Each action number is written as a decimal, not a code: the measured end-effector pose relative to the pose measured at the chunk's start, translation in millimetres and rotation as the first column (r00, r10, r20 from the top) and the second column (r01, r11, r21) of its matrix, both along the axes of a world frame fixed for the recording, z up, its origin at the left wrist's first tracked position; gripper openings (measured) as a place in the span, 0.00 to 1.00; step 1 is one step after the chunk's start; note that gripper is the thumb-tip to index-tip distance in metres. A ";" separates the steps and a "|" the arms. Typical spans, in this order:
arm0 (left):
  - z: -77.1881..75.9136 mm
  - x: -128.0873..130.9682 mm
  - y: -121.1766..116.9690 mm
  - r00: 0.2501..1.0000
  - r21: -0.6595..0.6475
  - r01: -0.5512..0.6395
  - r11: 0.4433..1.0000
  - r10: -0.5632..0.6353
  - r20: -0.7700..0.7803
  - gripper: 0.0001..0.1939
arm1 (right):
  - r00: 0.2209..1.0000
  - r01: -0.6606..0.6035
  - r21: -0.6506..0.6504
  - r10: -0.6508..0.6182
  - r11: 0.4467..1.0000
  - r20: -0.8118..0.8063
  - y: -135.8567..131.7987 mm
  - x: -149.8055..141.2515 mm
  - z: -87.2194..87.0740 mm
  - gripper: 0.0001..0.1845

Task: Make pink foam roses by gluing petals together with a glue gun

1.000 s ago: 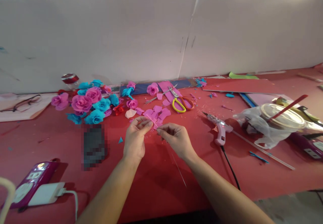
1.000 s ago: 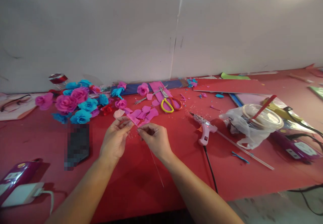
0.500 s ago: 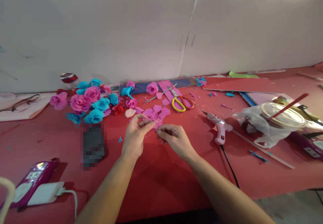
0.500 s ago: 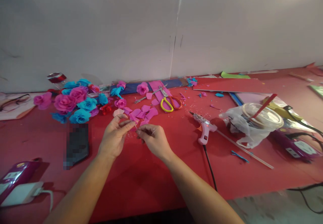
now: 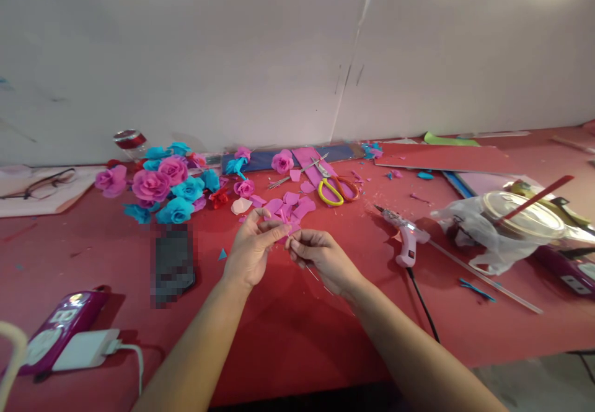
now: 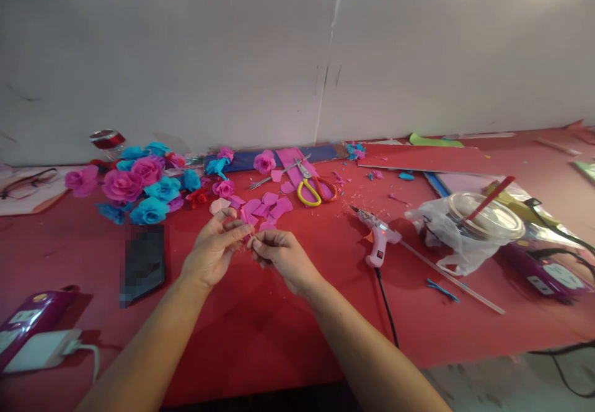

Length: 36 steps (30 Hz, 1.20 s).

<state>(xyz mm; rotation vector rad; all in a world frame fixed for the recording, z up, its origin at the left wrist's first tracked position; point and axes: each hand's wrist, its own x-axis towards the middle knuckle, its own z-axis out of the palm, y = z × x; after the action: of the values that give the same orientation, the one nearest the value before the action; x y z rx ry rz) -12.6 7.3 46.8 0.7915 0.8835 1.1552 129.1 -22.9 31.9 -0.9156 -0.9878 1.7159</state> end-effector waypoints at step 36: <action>-6.8 2.1 0.1 0.999 0.041 -0.033 0.999 0.035 -0.031 0.27 | 0.982 0.020 0.155 -0.048 0.988 0.181 -1.2 -6.2 -4.9 0.13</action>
<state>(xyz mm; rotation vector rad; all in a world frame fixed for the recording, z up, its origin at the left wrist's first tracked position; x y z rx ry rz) -10.6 7.4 39.9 0.8320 0.9053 1.1964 122.9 -24.1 27.1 -0.9978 -1.2006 1.5239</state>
